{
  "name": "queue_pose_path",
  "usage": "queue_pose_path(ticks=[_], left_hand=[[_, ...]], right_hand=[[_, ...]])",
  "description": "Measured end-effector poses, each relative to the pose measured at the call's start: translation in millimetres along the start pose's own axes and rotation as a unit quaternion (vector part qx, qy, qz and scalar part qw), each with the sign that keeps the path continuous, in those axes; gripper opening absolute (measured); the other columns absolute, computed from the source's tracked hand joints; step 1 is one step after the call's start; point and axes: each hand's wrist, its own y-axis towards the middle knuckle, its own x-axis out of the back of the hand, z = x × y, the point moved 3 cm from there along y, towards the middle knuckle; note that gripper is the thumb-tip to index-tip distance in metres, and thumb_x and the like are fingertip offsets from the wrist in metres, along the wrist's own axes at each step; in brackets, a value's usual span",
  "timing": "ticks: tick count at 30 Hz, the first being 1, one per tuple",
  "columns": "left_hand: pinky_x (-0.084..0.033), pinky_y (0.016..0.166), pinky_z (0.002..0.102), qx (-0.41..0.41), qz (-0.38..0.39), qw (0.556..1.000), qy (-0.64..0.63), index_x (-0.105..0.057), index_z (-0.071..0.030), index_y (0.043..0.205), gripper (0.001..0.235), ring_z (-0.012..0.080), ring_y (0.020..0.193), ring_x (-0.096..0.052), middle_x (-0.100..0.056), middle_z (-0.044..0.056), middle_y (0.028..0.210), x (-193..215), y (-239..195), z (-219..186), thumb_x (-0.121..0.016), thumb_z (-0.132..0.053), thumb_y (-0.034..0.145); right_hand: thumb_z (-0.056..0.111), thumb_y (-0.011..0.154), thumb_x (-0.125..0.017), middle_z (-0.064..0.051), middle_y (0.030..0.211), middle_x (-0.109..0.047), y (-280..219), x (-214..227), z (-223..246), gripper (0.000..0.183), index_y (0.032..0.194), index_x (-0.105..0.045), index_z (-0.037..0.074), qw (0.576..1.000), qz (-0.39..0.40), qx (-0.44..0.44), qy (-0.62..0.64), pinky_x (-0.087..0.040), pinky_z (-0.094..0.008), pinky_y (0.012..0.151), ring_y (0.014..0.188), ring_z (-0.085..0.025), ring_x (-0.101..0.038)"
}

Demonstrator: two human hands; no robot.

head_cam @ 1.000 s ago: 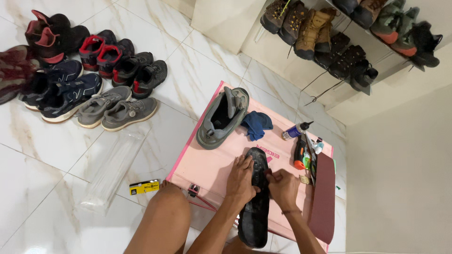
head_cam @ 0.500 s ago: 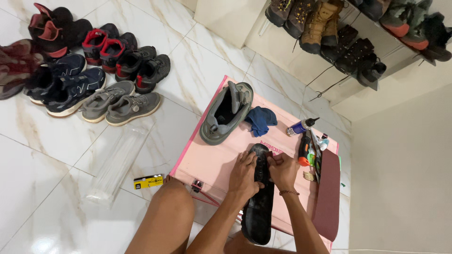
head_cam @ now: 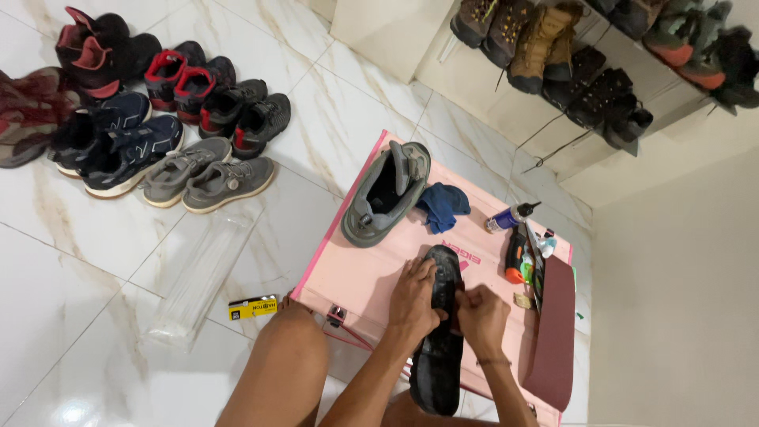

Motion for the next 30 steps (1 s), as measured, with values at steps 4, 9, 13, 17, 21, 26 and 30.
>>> queue_pose_path(ticks=[4, 9, 13, 17, 21, 26, 30], left_hand=[[-0.024, 0.139, 0.048, 0.01, 0.009, 0.998, 0.059, -0.06, 0.008, 0.144, 0.109, 0.0387, 0.152, -0.047, -0.058, 0.017, 0.157, 30, 1, -21, -0.104, -0.028, 0.051], [-0.02, 0.143, 0.05, 0.071, 0.08, 0.993, 0.054, -0.063, 0.003, 0.15, 0.097, 0.0406, 0.159, -0.047, -0.059, 0.014, 0.164, 29, 3, -27, -0.09, -0.034, 0.064], [-0.025, 0.14, 0.05, 0.061, 0.104, 0.99, 0.076, -0.065, 0.002, 0.15, 0.087, 0.0403, 0.157, -0.049, -0.06, 0.013, 0.162, 25, 17, -16, -0.081, -0.019, 0.067], [-0.025, 0.14, 0.051, 0.04, 0.124, 0.988, 0.088, -0.062, 0.001, 0.154, 0.091, 0.0419, 0.158, -0.047, -0.057, 0.014, 0.166, 17, 11, -10, -0.084, -0.024, 0.07], [-0.021, 0.14, 0.052, 0.012, 0.111, 0.992, 0.059, -0.058, 0.005, 0.159, 0.086, 0.0464, 0.158, -0.045, -0.056, 0.021, 0.166, 21, 12, -7, -0.08, -0.02, 0.079], [-0.024, 0.14, 0.049, 0.033, 0.122, 0.987, 0.095, -0.061, -0.001, 0.155, 0.088, 0.0388, 0.159, -0.047, -0.057, 0.012, 0.166, 23, 18, -10, -0.085, -0.025, 0.074], [-0.024, 0.14, 0.048, 0.029, 0.127, 0.988, 0.088, -0.06, -0.003, 0.158, 0.091, 0.0385, 0.16, -0.046, -0.057, 0.012, 0.167, 18, 14, -4, -0.084, -0.028, 0.074]], right_hand=[[0.016, 0.09, -0.085, -0.002, 0.065, -0.078, 17, -3, 11, 0.017, 0.076, -0.077, 0.011, 0.997, 0.07, 0.02, -0.008, -0.056, -0.035, 0.067, 0.063, -0.017, -0.074], [0.02, 0.085, -0.094, -0.015, 0.065, -0.07, 24, -11, 2, 0.017, 0.081, -0.082, 0.009, 0.999, -0.001, 0.034, 0.0, -0.058, -0.048, 0.07, 0.074, -0.042, -0.076], [0.015, 0.082, -0.097, -0.008, 0.06, -0.072, -5, -4, -10, 0.014, 0.079, -0.084, 0.009, 0.998, 0.045, -0.033, 0.023, -0.059, -0.036, 0.058, 0.061, -0.027, -0.075], [0.019, 0.084, -0.096, -0.01, 0.062, -0.071, 27, -16, -15, 0.018, 0.082, -0.082, 0.008, 0.999, 0.032, -0.022, 0.027, -0.059, -0.043, 0.054, 0.065, -0.033, -0.075], [0.023, 0.086, -0.092, -0.012, 0.062, -0.07, 5, -11, -18, 0.021, 0.077, -0.079, 0.009, 1.0, 0.006, 0.006, 0.003, -0.054, -0.053, 0.066, 0.072, -0.041, -0.075], [0.018, 0.083, -0.092, -0.014, 0.061, -0.07, -3, -2, -6, 0.019, 0.078, -0.077, 0.007, 0.998, -0.013, 0.053, -0.01, -0.058, -0.051, 0.068, 0.071, -0.042, -0.075], [0.012, 0.085, -0.09, -0.013, 0.06, -0.068, 9, -12, -8, 0.019, 0.076, -0.074, 0.008, 0.994, -0.056, 0.091, 0.003, -0.058, -0.047, 0.067, 0.071, -0.042, -0.075]])
